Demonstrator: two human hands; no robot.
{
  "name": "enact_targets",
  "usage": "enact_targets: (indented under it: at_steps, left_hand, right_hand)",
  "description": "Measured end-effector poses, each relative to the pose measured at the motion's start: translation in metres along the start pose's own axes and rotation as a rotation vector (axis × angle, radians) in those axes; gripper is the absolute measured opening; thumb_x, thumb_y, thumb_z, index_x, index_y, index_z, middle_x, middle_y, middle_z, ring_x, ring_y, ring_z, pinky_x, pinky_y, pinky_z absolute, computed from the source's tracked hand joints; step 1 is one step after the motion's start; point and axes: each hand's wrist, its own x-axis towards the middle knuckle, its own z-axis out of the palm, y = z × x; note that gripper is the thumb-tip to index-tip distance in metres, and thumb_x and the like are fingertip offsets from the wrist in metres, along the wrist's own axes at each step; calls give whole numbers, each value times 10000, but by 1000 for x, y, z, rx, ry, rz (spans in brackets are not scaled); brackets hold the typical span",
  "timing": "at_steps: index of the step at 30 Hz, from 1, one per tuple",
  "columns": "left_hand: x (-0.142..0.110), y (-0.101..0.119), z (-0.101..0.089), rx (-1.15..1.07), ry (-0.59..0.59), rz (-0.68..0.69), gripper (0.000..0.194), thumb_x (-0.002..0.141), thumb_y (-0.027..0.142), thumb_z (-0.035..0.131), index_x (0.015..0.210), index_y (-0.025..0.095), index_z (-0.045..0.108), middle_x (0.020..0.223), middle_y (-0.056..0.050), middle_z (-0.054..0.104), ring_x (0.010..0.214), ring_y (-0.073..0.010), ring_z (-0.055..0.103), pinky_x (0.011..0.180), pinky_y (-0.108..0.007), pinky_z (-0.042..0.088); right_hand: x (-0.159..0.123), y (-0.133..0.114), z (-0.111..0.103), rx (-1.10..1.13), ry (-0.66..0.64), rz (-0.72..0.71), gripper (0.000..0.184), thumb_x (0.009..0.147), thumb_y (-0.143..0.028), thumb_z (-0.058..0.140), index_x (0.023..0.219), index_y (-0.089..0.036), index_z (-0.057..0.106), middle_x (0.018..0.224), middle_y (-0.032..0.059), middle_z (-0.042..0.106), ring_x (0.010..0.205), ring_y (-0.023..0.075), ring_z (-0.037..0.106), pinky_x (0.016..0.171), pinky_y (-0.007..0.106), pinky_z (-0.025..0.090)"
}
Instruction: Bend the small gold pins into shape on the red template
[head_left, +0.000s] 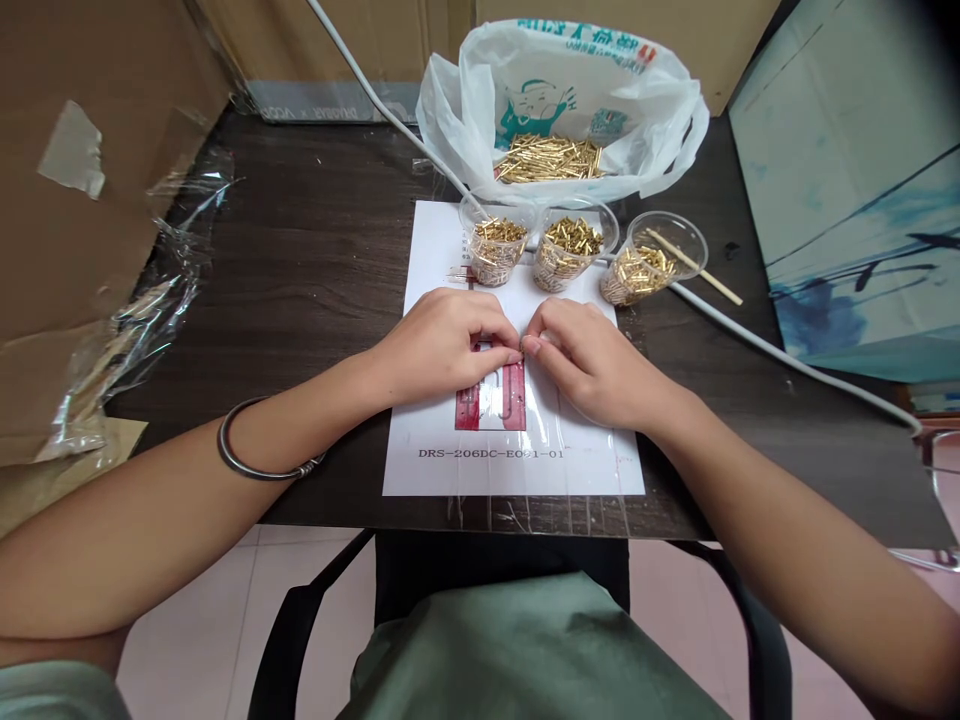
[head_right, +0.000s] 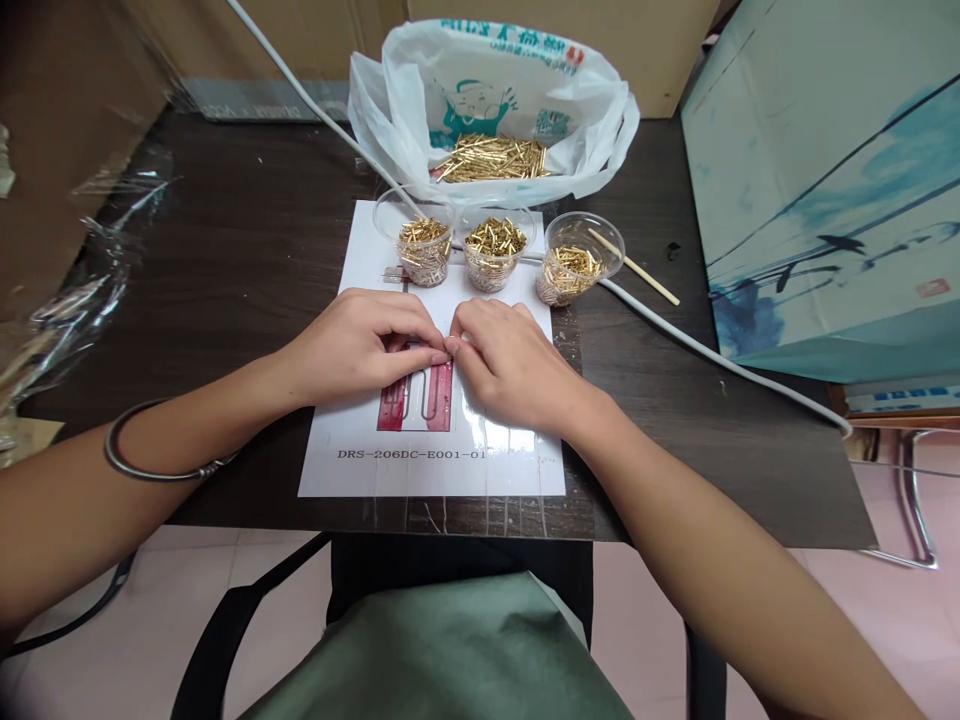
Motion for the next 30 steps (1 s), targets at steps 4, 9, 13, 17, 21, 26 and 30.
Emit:
enact_targets:
  at_steps: [4,9,13,17,21,26,30]
  left_hand:
    - [0,0,-1,2,-6,9,113,805,212,635,793,179,743,748,-19,688,696,-131,593,666,-264,431]
    - [0,-1,-1,8,-16,27,113,804,214,634,803,182,743,762,-19,693,702,-130,599,662,-258,432]
    - [0,-1,0,9,-10,30,119,809,219,626,788,183,737,750,-16,688,698,-130,599,663,-259,437]
    - [-1,0,0,9,-3,21,119,808,218,628,796,175,738,753,-20,689,703,-134,604,664,-263,440]
    - [-1,0,0,20,-5,17,126,810,227,625,795,170,736,759,-24,692,700,-137,603,661,-267,437]
    - [0,1,0,27,-6,3,115,805,218,624,799,181,734,772,-17,699,705,-137,608,664,-264,435]
    - [0,0,1,22,-7,5,119,808,224,621,798,184,733,776,-17,701,713,-142,611,669,-266,434]
  right_hand:
    - [0,-1,0,-14,-1,13,180,934,-298,410,820,-184,492,807,35,564,747,172,466,692,325,315]
    - [0,-1,0,-13,9,10,189,932,-307,410,810,-184,486,804,37,564,743,172,469,685,325,317]
    - [1,0,0,-9,6,1,181,930,-302,411,815,-187,489,800,37,566,742,174,473,685,324,319]
    - [1,1,0,-16,5,-7,175,930,-294,409,826,-185,497,807,35,557,747,172,472,687,323,323]
    - [1,-1,-1,-38,3,-8,155,918,-276,420,818,-185,496,802,38,550,740,175,463,679,325,322]
    - [1,-3,-1,-48,10,-19,135,907,-259,427,808,-190,488,795,44,554,742,182,469,673,325,327]
    - [0,-3,0,-61,24,-35,124,900,-251,429,800,-193,474,788,45,548,734,181,466,675,325,337]
